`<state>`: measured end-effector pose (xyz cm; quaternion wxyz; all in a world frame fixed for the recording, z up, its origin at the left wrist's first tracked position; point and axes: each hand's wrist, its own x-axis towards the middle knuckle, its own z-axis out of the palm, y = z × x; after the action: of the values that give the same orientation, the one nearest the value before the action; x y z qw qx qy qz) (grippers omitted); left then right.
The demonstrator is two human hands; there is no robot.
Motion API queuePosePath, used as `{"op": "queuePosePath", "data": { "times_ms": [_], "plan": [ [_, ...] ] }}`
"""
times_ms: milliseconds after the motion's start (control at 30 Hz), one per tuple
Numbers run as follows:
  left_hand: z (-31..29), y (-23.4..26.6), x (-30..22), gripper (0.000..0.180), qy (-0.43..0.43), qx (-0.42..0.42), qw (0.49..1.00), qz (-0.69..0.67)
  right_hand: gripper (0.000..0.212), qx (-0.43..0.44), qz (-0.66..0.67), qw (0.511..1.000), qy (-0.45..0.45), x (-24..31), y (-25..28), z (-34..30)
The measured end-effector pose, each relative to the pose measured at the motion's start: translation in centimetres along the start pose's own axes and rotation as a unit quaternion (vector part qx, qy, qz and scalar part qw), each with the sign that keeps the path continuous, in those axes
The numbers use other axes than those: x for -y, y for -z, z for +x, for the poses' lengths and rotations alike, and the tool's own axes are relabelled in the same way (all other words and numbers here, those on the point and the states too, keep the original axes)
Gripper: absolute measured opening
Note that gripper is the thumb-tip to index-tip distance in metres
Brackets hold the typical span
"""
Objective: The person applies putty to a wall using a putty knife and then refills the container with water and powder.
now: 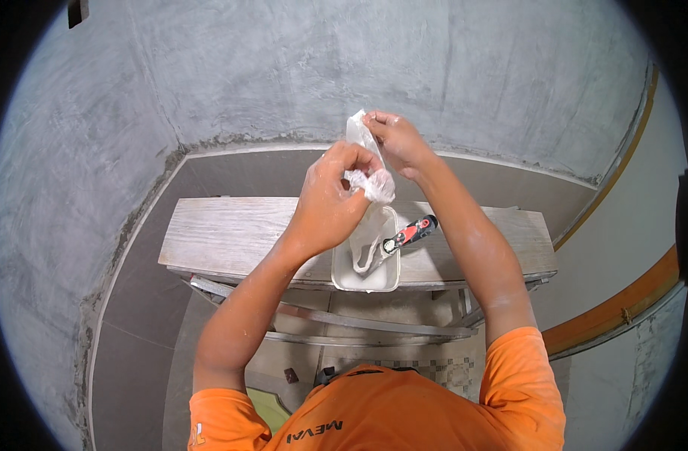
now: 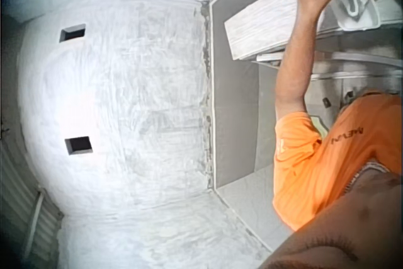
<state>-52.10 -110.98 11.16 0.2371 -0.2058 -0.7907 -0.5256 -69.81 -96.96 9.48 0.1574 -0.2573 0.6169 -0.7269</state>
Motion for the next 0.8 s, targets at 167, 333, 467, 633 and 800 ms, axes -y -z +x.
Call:
{"op": "queuePosePath", "data": {
  "times_ms": [167,333,467,633,800],
  "plan": [
    [-1.0,0.1,3.2,0.024,0.024,-0.016,0.999,0.027,0.019,-0.001,-0.05,0.999,-0.015,0.3,-1.4,-1.8],
    [-1.0,-0.2,2.9,0.038,0.075,-0.017,0.995,0.058,0.02,-0.001,-0.117,0.993,0.0,0.3,-1.2,-2.7],
    [-1.1,0.6,2.3,0.048,0.107,0.026,0.992,0.059,0.02,0.057,-0.23,0.97,0.06,0.9,-1.5,-4.0],
    [-0.9,1.7,3.6,0.054,0.067,0.072,0.993,0.063,0.021,0.051,-0.267,0.962,0.019,1.2,-1.5,-5.1],
    [-1.8,2.6,2.8,0.057,0.109,0.094,0.988,0.049,0.029,0.02,-0.222,0.975,0.021,-0.4,0.8,-5.1]
  ]
}}
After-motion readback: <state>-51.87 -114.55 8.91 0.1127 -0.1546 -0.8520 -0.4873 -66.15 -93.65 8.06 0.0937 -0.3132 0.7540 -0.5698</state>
